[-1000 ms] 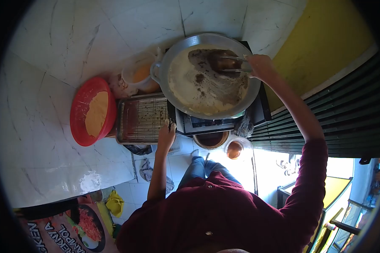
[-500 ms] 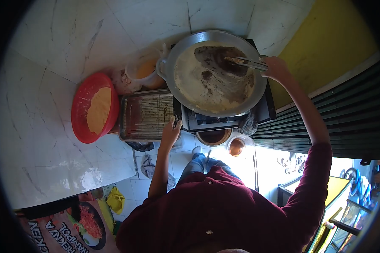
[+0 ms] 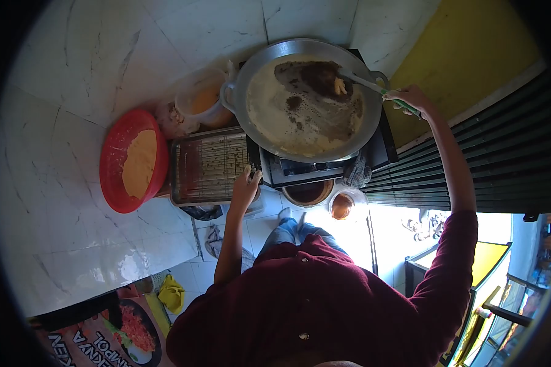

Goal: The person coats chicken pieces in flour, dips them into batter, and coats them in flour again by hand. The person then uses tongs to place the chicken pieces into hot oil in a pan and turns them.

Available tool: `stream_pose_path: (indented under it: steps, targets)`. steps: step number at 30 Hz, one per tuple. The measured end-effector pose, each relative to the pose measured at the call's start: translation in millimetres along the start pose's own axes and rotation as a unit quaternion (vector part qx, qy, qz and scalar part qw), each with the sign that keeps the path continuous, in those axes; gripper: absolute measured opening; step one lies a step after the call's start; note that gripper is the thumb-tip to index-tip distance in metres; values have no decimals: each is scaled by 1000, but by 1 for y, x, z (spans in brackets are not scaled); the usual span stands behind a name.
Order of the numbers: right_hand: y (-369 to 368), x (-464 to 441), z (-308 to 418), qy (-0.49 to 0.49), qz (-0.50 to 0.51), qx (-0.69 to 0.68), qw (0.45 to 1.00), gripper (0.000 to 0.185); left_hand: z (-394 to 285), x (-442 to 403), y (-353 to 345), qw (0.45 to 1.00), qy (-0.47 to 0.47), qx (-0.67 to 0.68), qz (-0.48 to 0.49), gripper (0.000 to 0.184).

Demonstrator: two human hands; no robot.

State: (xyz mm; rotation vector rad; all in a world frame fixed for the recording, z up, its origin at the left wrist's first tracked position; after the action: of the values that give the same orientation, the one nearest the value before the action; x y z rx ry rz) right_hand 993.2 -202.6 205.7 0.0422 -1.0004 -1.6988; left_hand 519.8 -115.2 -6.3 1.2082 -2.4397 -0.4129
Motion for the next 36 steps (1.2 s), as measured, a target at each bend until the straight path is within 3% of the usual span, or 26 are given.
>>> stream_pose_path:
  steps: [8, 15, 20, 22, 24, 26, 29, 32, 36]
  targets:
    - [-12, 4, -23, -59, 78, -119, 988, 34, -22, 7, 4, 1000, -9, 7, 4, 38]
    - [-3, 19, -30, -73, 25, -4, 997, 33, -7, 3, 2, 999, -20, 37, -1, 38]
    - [0, 37, -11, -11, 12, 93, 996, 32, -5, 1, 4, 999, -32, 37, -13, 38]
    - [3, 42, 0, -7, -1, 138, 990, 34, -7, 3, -2, 999, 25, 14, 45, 38]
    - [1, 45, 12, 0, -15, 184, 983, 37, -8, 3, -2, 999, 29, 21, 39, 37]
    - [17, 59, 38, 60, -157, 242, 956, 39, -6, 3, -1, 999, 34, 27, 32, 35]
    - [19, 42, 49, 144, -197, 249, 937, 41, -6, 2, 0, 999, 25, 7, 33, 33]
    - [4, 15, 56, 64, -107, 267, 956, 39, -11, 4, -2, 999, 24, 15, 45, 33]
    - [-15, -6, 64, 12, -57, 248, 967, 37, -16, 5, 4, 999, -25, 15, -13, 32]
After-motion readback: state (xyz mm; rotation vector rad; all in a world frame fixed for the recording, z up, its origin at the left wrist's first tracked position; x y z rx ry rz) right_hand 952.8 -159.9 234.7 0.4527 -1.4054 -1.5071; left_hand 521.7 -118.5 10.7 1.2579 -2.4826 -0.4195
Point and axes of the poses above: each hand's wrist, its own x-axis away from the middle knuckle, its own y-axis out of the back of the hand, z = x × y, the point moved 10 cm from there along -x, towards the middle knuckle, and after that the axes turned 9 degrees about z, right-handed, at the moved point
